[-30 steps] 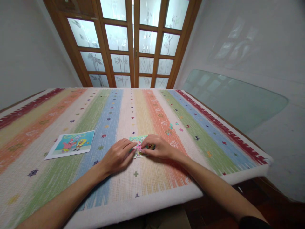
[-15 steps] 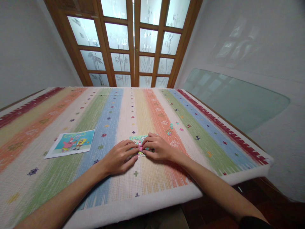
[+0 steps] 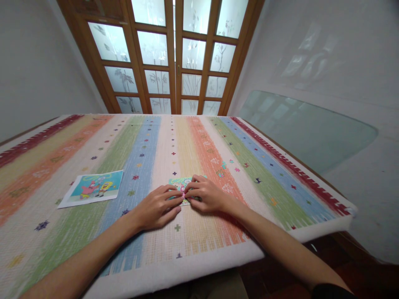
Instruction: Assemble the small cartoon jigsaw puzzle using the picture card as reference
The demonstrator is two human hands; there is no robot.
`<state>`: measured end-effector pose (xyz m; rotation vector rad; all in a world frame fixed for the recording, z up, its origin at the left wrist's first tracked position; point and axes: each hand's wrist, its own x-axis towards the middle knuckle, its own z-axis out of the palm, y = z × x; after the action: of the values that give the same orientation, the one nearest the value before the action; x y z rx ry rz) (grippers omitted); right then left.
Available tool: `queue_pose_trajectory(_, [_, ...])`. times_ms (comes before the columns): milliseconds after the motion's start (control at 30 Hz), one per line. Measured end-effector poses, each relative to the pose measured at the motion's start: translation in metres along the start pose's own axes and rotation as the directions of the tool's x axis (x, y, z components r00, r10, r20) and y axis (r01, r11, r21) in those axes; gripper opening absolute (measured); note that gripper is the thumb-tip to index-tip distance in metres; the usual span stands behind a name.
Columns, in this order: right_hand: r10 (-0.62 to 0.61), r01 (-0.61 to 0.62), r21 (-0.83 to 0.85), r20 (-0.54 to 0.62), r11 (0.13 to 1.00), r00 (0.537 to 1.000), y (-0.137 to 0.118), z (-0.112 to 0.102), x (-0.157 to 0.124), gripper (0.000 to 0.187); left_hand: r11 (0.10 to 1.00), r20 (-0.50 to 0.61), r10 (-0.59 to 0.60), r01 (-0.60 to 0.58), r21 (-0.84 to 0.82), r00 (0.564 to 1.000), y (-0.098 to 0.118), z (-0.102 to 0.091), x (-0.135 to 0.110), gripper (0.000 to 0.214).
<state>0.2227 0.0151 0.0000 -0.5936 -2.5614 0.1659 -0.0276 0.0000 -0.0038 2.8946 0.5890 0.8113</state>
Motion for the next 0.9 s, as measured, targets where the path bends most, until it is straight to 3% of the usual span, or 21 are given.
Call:
queue_pose_trajectory(267, [-0.057, 0.067, -0.12, 0.085, 0.991, 0.995, -0.007, -0.003, 0.004, 0.021, 1.0, 0.015, -0.019, 0.019, -0.013, 1.0, -0.001, 0.0, -0.001, 0.027])
queue_pose_trajectory(500, [0.07, -0.072, 0.081, 0.017, 0.994, 0.997, 0.005, 0.0, 0.0, 0.031, 1.0, 0.019, -0.014, 0.014, -0.02, 1.0, -0.002, -0.001, -0.001, 0.027])
queue_pose_trajectory(633, [0.166, -0.162, 0.065, -0.061, 0.985, 0.984, 0.024, -0.009, -0.003, 0.025, 1.0, 0.03, -0.016, 0.017, -0.023, 0.999, -0.003, -0.001, -0.002, 0.029])
queue_pose_trajectory(767, [0.371, -0.389, -0.076, -0.178, 0.918, 0.911, 0.06, -0.031, -0.017, 0.02, 1.0, 0.026, 0.01, -0.01, -0.008, 1.0, -0.003, -0.001, -0.002, 0.029])
queue_pose_trajectory(833, [0.49, -0.525, -0.167, -0.211, 0.835, 0.846, 0.08, -0.043, -0.029, 0.018, 1.0, 0.024, 0.03, -0.03, 0.011, 0.999, -0.003, -0.002, -0.002, 0.028])
queue_pose_trajectory(900, [0.605, -0.661, -0.255, -0.267, 0.706, 0.75, 0.097, -0.055, -0.044, 0.02, 0.999, 0.023, 0.044, -0.045, 0.029, 0.999, -0.003, -0.002, -0.002, 0.028])
